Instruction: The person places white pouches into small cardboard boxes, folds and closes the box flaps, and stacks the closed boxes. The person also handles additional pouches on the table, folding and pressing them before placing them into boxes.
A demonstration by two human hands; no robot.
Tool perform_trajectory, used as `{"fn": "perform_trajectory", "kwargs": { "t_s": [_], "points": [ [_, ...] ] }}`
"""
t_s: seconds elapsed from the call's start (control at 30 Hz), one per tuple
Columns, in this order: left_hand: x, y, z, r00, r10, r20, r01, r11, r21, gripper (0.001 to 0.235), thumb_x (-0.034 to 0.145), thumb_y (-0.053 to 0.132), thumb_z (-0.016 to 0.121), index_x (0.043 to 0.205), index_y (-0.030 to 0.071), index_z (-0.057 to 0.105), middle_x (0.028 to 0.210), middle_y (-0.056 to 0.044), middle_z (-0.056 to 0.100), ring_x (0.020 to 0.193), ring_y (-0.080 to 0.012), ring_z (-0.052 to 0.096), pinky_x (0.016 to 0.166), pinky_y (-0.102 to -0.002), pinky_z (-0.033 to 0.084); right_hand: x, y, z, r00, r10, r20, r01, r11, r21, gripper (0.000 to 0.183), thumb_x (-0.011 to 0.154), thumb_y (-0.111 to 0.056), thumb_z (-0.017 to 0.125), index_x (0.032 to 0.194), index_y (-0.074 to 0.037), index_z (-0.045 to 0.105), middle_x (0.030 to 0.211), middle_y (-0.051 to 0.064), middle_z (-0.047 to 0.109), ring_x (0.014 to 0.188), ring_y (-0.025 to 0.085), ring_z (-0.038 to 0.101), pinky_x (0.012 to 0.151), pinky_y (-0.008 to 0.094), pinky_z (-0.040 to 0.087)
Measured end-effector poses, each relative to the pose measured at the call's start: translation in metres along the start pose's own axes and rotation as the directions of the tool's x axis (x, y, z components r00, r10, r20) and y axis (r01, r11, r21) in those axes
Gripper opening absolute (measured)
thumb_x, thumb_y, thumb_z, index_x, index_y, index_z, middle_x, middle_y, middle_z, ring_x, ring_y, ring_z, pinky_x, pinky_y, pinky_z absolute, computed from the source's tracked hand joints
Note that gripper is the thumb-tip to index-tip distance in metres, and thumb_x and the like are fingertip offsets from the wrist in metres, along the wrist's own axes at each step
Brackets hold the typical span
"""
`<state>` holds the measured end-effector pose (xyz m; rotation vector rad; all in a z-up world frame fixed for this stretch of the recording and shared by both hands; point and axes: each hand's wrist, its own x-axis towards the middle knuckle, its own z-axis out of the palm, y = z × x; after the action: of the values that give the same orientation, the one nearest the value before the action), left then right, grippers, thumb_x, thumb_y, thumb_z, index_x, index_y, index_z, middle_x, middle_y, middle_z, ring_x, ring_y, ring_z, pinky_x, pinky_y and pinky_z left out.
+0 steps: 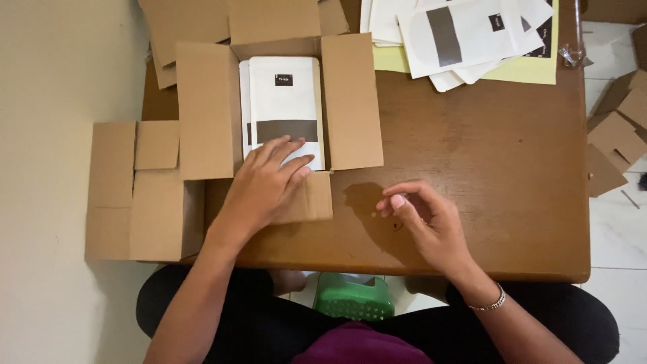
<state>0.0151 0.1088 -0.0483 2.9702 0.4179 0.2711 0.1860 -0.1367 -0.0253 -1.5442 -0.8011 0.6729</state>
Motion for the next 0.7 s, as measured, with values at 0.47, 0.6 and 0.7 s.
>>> {"fn": "perform_trajectory", "kwargs": {
  "t_s": [0.47,0.6,0.7],
  "points": [
    [0.046,-0.003,0.020,0.991,0.131,-0.042,-0.128,0.989,0.069,0.047,0.106,0.044,0.036,0.097,0.017,0.074,0.128,-0.009,0.066,0.140,-0.0319,0.047,0.109,-0.055,0.040,-0.003,0.003,0.014,0.998,0.031,0.060,-0.028,0.999,-0.042,0.020,0.101,-0.009,0.059,0.113,0.001,0.072,0.085,0.015,0.075,0.082,0.022,0.074,0.080,0.037,0.060],
    [0.043,0.006,0.006,0.997,-0.017,0.071,0.020,0.999,-0.035,0.061,0.108,0.051,0.023,0.108,0.012,0.069,0.145,-0.018,0.053,0.148,-0.0390,0.035,0.118,-0.063,0.029,-0.003,0.005,0.012,0.996,0.061,0.073,-0.059,0.998,-0.026,0.020,0.102,-0.008,0.058,0.113,0.000,0.072,0.085,0.014,0.075,0.082,0.021,0.072,0.081,0.037,0.060],
    [0.046,0.005,0.005,0.992,0.013,0.124,-0.013,1.000,0.000,0.063,0.109,0.054,0.018,0.110,0.014,0.067,0.140,-0.013,0.060,0.149,-0.0346,0.036,0.121,-0.063,0.021,-0.002,0.011,0.009,0.993,0.046,0.108,-0.045,0.999,-0.010,0.020,0.102,-0.008,0.057,0.114,0.001,0.071,0.086,0.014,0.074,0.082,0.022,0.073,0.081,0.038,0.060]
  ]
}}
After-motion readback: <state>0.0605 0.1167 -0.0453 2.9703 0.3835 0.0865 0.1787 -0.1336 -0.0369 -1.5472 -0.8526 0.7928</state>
